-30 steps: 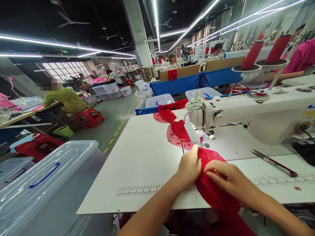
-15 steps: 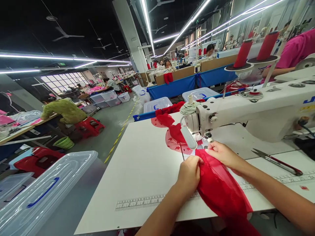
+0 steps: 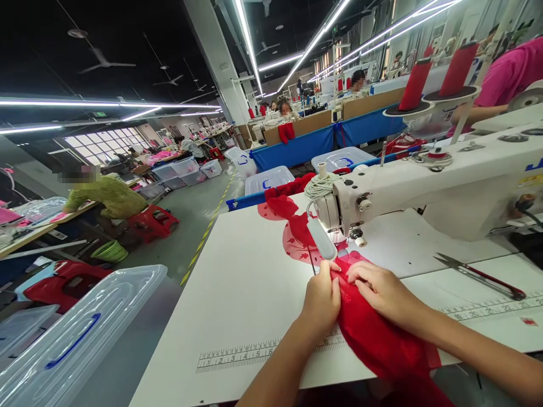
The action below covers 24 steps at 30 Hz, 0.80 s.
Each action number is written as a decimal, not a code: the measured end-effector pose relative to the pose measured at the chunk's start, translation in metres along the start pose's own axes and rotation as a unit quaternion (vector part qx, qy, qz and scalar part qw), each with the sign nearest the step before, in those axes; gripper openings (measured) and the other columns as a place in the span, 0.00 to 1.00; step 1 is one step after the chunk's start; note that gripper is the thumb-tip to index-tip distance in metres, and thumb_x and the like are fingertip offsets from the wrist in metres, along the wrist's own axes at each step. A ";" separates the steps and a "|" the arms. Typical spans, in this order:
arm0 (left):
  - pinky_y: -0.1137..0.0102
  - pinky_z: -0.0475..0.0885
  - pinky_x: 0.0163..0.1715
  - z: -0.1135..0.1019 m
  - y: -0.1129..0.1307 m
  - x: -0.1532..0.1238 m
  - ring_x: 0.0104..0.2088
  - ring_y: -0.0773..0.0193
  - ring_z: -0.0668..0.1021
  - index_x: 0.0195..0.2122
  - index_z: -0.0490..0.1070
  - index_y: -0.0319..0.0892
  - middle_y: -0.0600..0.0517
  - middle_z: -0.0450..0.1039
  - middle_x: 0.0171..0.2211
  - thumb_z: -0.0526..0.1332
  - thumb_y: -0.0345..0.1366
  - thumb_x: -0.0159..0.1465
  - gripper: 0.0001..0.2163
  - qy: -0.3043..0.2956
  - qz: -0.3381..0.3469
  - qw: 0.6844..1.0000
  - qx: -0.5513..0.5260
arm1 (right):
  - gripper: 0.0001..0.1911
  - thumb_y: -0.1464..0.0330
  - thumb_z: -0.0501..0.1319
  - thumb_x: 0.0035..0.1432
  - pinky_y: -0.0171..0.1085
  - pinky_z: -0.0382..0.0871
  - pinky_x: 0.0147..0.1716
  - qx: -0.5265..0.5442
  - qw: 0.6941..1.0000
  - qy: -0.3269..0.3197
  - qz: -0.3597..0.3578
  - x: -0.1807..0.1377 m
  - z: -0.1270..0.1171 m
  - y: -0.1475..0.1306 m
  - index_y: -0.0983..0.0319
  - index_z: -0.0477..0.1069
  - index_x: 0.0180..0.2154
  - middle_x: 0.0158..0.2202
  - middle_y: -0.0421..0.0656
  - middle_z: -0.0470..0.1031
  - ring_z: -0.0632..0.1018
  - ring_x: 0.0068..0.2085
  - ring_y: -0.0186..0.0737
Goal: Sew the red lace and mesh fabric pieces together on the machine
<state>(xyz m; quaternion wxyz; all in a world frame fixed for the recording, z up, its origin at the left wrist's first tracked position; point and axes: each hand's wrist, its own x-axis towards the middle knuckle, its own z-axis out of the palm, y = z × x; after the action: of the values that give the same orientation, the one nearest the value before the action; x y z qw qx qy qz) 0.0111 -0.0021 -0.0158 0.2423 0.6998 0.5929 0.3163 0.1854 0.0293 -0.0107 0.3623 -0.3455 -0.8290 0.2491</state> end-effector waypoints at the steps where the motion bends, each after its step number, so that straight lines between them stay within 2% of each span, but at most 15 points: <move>1: 0.68 0.73 0.33 -0.001 0.001 0.000 0.32 0.61 0.79 0.42 0.64 0.44 0.52 0.78 0.34 0.49 0.24 0.65 0.10 0.000 -0.004 1.000 0.000 | 0.12 0.72 0.47 0.65 0.41 0.72 0.31 -0.007 1.000 -0.003 0.003 0.000 0.004 0.001 0.58 0.66 0.32 0.34 0.44 0.74 0.75 0.32 0.43; 3: 0.70 0.73 0.33 -0.003 0.002 0.001 0.32 0.63 0.78 0.40 0.63 0.45 0.52 0.77 0.34 0.48 0.23 0.65 0.10 -0.010 -0.004 1.000 0.003 | 0.12 0.72 0.46 0.66 0.43 0.74 0.34 -0.021 1.000 -0.004 -0.011 0.000 0.010 0.007 0.58 0.67 0.35 0.37 0.46 0.75 0.76 0.34 0.44; 6: 0.71 0.73 0.36 -0.007 0.004 0.002 0.35 0.64 0.79 0.36 0.65 0.45 0.52 0.78 0.36 0.48 0.21 0.62 0.12 -0.042 0.007 0.999 0.025 | 0.13 0.74 0.47 0.65 0.47 0.76 0.43 -0.068 0.995 -0.036 -0.063 0.000 0.012 0.018 0.60 0.69 0.41 0.46 0.50 0.76 0.78 0.44 0.47; 10: 0.68 0.69 0.33 -0.015 0.002 0.005 0.34 0.60 0.76 0.31 0.65 0.44 0.50 0.75 0.33 0.52 0.21 0.58 0.10 -0.059 0.001 0.993 0.105 | 0.17 0.76 0.50 0.61 0.49 0.72 0.55 -0.084 0.986 -0.105 -0.099 0.004 0.001 0.032 0.60 0.72 0.47 0.56 0.50 0.74 0.75 0.56 0.48; 13: 0.68 0.65 0.29 -0.022 -0.001 0.010 0.29 0.61 0.73 0.28 0.63 0.44 0.51 0.72 0.30 0.53 0.24 0.58 0.08 -0.060 -0.011 0.985 0.164 | 0.19 0.76 0.49 0.59 0.47 0.72 0.56 -0.062 0.982 -0.142 -0.109 0.008 -0.008 0.040 0.58 0.73 0.45 0.57 0.47 0.75 0.76 0.56 0.46; 15: 0.68 0.64 0.28 -0.026 -0.002 0.015 0.28 0.61 0.71 0.27 0.63 0.44 0.51 0.70 0.28 0.53 0.24 0.59 0.07 -0.053 -0.019 0.978 0.199 | 0.17 0.77 0.48 0.59 0.47 0.73 0.54 -0.060 0.984 -0.130 -0.105 0.007 -0.010 0.044 0.58 0.72 0.41 0.56 0.46 0.76 0.77 0.55 0.46; 17: 0.65 0.66 0.30 -0.028 -0.002 0.019 0.30 0.57 0.72 0.28 0.64 0.43 0.49 0.70 0.29 0.54 0.27 0.60 0.06 -0.032 -0.023 0.972 0.233 | 0.16 0.76 0.48 0.59 0.47 0.73 0.52 -0.062 0.987 -0.111 -0.101 0.005 -0.010 0.046 0.58 0.71 0.40 0.55 0.46 0.76 0.77 0.55 0.47; 19: 0.59 0.69 0.37 -0.027 -0.001 0.022 0.38 0.49 0.74 0.29 0.66 0.43 0.44 0.71 0.34 0.57 0.32 0.63 0.05 -0.002 -0.024 0.964 0.264 | 0.16 0.77 0.48 0.59 0.47 0.72 0.53 -0.060 0.989 -0.095 -0.100 0.003 -0.009 0.046 0.58 0.71 0.38 0.55 0.46 0.76 0.76 0.55 0.47; 21: 0.53 0.70 0.42 -0.024 -0.001 0.022 0.44 0.44 0.73 0.30 0.67 0.42 0.39 0.71 0.40 0.58 0.37 0.65 0.07 0.027 0.006 0.960 0.277 | 0.16 0.77 0.48 0.58 0.48 0.72 0.54 -0.063 0.987 -0.105 -0.100 0.003 -0.009 0.046 0.58 0.71 0.38 0.56 0.46 0.75 0.76 0.54 0.47; 24: 0.60 0.72 0.39 -0.015 -0.002 0.017 0.41 0.52 0.74 0.32 0.68 0.42 0.42 0.71 0.40 0.54 0.33 0.68 0.07 0.016 0.112 0.961 0.253 | 0.17 0.77 0.48 0.59 0.48 0.72 0.55 -0.081 0.982 -0.131 -0.109 0.004 -0.010 0.047 0.58 0.72 0.41 0.56 0.46 0.75 0.76 0.54 0.46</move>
<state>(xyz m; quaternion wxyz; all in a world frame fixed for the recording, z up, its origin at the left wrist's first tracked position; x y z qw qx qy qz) 0.0001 0.0142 -0.0042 0.0109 0.7953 0.5749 0.1922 0.2099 0.0642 -0.0342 0.2468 -0.2457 -0.9193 0.1834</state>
